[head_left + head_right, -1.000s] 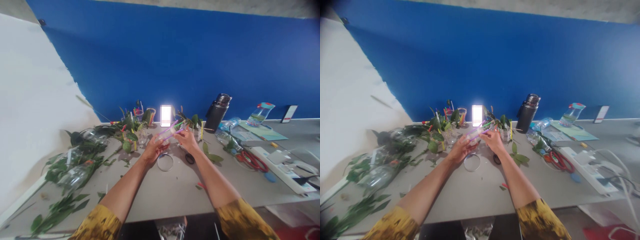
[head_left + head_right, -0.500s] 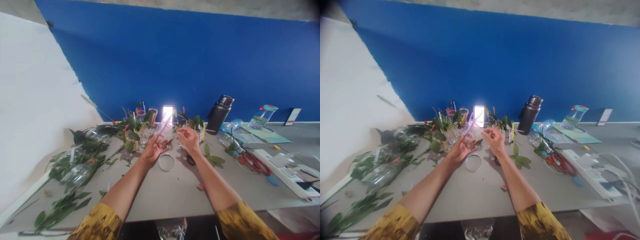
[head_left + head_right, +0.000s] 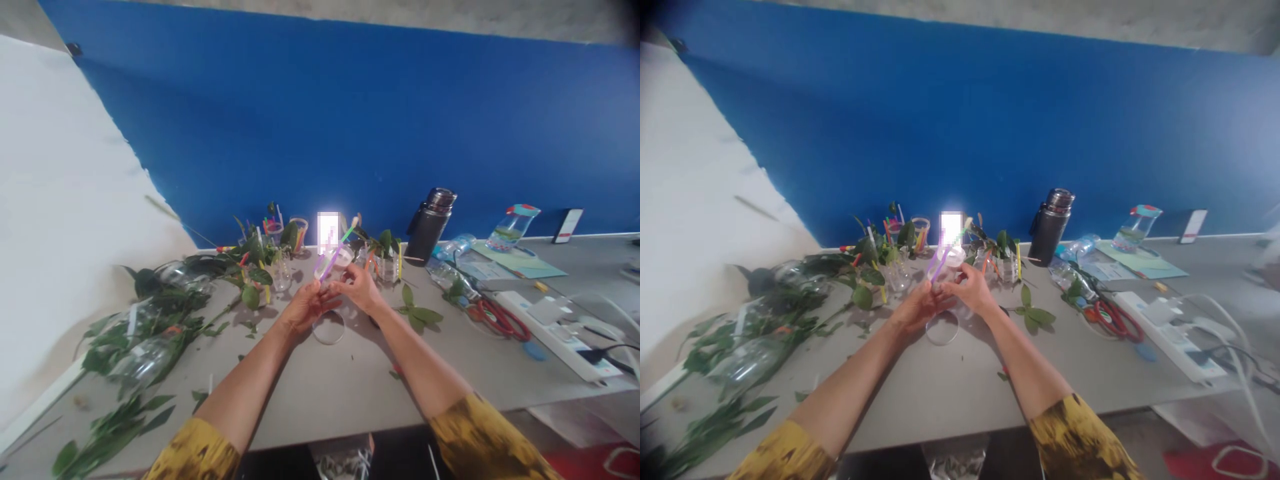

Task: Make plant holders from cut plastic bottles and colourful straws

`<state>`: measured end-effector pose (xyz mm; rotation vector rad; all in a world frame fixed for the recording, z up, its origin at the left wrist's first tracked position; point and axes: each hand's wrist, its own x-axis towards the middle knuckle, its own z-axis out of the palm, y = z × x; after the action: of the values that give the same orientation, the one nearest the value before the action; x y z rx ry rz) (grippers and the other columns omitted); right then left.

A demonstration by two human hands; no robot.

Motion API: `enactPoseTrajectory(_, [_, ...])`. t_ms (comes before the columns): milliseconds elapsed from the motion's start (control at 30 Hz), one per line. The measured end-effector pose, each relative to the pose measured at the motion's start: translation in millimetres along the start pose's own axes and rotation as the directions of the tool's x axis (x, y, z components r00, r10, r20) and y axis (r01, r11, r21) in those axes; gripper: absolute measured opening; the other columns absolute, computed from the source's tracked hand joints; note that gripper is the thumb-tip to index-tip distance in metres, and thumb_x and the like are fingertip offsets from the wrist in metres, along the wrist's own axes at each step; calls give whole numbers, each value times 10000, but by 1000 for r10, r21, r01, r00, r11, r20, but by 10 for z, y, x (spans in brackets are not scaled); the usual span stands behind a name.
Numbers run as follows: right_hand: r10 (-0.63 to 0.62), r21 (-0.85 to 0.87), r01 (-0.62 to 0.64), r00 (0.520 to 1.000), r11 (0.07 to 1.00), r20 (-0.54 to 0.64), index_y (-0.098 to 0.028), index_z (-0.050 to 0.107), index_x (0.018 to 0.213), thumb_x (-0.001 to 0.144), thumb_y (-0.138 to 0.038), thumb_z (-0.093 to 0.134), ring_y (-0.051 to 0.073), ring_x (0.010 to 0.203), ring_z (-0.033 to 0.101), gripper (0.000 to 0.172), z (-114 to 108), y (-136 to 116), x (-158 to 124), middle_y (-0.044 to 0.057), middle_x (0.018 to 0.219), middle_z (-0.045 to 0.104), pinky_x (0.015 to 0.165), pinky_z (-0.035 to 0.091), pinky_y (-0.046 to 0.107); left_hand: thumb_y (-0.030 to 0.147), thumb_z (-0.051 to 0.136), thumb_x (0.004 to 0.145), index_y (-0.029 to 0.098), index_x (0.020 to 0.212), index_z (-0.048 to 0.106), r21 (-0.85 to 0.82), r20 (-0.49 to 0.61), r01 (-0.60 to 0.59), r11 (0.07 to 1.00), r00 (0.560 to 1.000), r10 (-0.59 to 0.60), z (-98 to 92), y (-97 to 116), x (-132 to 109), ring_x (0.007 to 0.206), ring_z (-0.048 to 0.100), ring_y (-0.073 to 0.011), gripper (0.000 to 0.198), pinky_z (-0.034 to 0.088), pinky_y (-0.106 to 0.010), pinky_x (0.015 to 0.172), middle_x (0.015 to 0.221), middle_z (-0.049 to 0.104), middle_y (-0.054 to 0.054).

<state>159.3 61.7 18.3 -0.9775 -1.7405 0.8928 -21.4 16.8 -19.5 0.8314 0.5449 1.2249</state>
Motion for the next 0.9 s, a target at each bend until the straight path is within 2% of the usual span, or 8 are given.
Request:
enactPoseTrajectory(100, [10,58,-11,1000,998,19,-183,778,1038,726,-504,815,188,767,604,450,-61,-1,9,23,821,697,692,473,289,620,872,742,204,1177,732,-11,0,46,999,999,-46,-14,-14,12,1175,709,-341,618,581,-454,924,1259,745,-171])
enactPoseTrajectory(167, [1,179,-22,993,984,118,-181,779,1096,742,-513,809,208,848,639,486,-123,-16,11,50,911,736,752,501,301,640,836,774,198,1106,740,-21,-101,27,999,994,-29,-31,-15,35,993,745,-287,561,593,-401,816,1091,774,-133])
enactPoseTrajectory(267, [-33,351,-98,936,931,351,-189,785,1101,743,-481,809,235,960,671,462,-205,-31,2,71,1037,763,857,517,336,553,874,768,178,949,735,15,-292,-82,996,953,83,-65,4,77,713,673,-166,439,555,-298,666,847,731,-45])
enactPoseTrajectory(333, [-34,403,-177,885,898,464,-205,783,1120,741,-438,804,243,990,678,445,-228,-28,-11,71,1084,766,879,519,352,476,916,731,168,907,733,84,-346,-131,988,926,152,-85,24,99,634,611,-128,399,509,-258,598,774,696,-17])
enactPoseTrajectory(400, [-16,419,-226,866,880,500,-220,780,1138,728,-393,803,245,992,681,445,-222,-17,-23,68,1100,767,882,522,359,443,929,706,168,888,733,157,-372,-160,975,905,208,-95,38,110,600,577,-120,383,473,-247,561,725,670,-2])
enactPoseTrajectory(567, [6,431,-195,915,881,402,-219,765,1146,664,-309,799,254,993,679,492,-163,13,-16,62,1093,774,926,530,389,456,911,699,182,783,734,405,-429,-217,888,813,394,-80,31,103,600,570,-119,337,473,-255,602,668,656,11])
enactPoseTrajectory(633, [0,464,-174,937,868,350,-219,754,1137,645,-283,789,259,994,687,497,-144,33,3,59,1074,777,935,534,397,466,905,698,188,741,722,450,-423,-216,866,803,420,-60,16,96,586,571,-120,335,475,-254,601,629,643,15])
enactPoseTrajectory(900, [6,508,-107,981,855,196,-225,668,1123,684,-259,793,225,992,688,458,-74,124,33,24,1029,741,867,533,341,363,977,574,148,857,723,118,-367,-122,985,917,157,61,-30,68,663,699,-164,437,535,-267,628,758,750,-49])
